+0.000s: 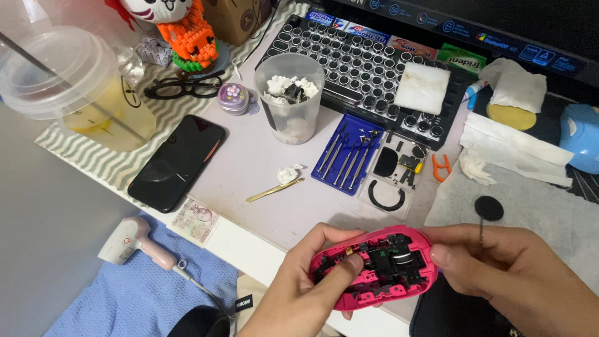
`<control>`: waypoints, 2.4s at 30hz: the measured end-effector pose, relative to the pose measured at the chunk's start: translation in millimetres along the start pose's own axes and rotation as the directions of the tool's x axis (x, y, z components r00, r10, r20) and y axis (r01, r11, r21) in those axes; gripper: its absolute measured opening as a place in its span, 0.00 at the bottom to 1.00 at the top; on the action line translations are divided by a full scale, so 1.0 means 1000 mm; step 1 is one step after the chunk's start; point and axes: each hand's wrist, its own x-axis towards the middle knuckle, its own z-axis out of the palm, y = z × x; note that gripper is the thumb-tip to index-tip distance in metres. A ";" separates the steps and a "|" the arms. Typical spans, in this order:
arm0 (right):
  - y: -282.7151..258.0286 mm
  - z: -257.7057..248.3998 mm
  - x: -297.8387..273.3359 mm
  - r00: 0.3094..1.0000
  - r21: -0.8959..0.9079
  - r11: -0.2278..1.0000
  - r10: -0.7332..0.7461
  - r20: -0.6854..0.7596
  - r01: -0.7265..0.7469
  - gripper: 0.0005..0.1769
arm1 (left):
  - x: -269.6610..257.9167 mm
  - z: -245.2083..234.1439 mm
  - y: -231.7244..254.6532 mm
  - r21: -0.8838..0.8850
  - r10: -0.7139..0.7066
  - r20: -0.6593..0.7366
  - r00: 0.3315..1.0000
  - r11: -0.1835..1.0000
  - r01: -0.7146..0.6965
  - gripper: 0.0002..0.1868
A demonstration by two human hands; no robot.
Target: The person disassembles and reassembles a computer mouse by hand and using a screwdriver to remove and replace screws, circuit boards, and shell components.
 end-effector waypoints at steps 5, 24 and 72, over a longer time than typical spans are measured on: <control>-0.022 -0.003 -0.015 0.978 -0.240 0.966 -0.135 -0.162 0.093 0.22 | 0.010 -0.015 -0.004 -0.139 -0.084 0.057 0.995 0.986 0.092 0.16; -0.017 -0.039 0.017 0.815 -0.240 0.830 -0.548 -0.188 0.503 0.08 | 0.039 -0.043 -0.002 0.089 0.159 -0.368 0.916 0.987 -0.136 0.19; 0.036 -0.054 0.073 0.636 0.288 0.595 -0.769 -0.069 0.751 0.18 | 0.031 -0.065 -0.006 0.757 0.544 0.011 0.839 0.543 -0.362 0.29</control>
